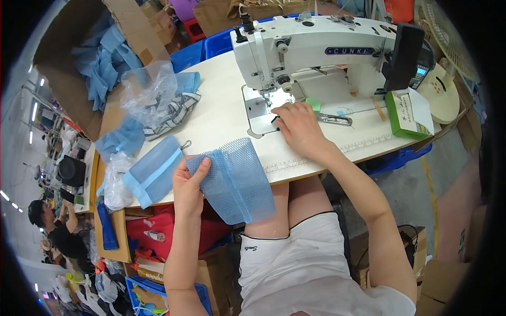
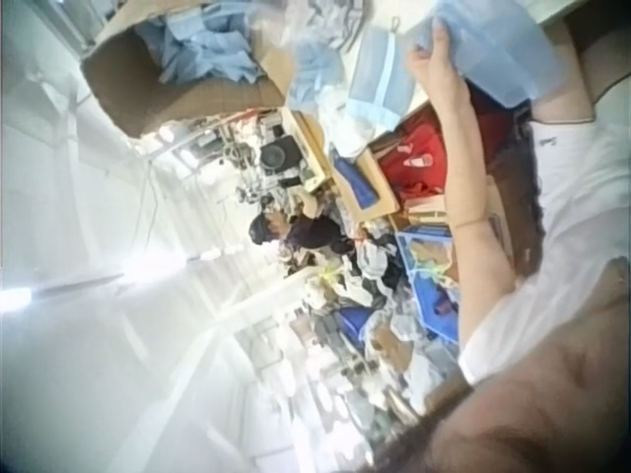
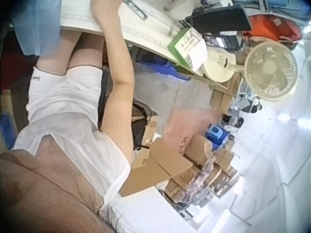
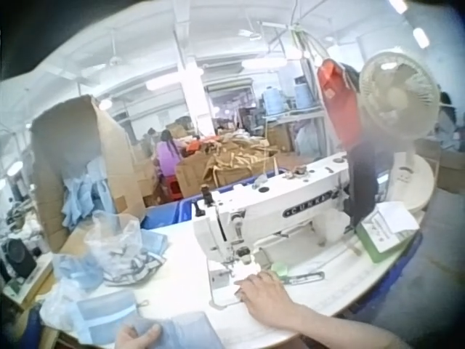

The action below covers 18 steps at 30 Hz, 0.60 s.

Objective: Assembling and inspecting small mesh bags at a sewing station, including attaching hardware clips.

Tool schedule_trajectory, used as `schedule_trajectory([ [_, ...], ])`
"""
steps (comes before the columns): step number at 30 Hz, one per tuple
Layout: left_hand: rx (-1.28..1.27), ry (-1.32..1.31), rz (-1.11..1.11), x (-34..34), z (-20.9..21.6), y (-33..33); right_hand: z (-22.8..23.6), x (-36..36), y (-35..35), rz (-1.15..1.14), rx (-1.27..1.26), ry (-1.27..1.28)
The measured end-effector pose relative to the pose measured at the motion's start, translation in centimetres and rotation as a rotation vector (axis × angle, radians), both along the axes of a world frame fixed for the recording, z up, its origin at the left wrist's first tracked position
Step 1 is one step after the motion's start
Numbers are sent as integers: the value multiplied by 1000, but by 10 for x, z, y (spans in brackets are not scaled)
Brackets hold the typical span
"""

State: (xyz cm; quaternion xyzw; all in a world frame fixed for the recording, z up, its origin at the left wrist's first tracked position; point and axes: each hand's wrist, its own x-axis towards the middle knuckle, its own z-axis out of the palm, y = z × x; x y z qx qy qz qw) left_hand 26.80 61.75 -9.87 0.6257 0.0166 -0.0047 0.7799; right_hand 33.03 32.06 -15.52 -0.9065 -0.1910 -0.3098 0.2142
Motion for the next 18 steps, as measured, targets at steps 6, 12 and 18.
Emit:
schedule_trajectory([
  [6,-24,-17,9,3,-3,-7,25,-28,6,78,285,-10],
  [12,-29,-94,-31,-4,2,-13,46,-69,39,502,881,555],
  [18,14,-143,-56,-13,10,-11,45,-70,44,508,1101,596],
])
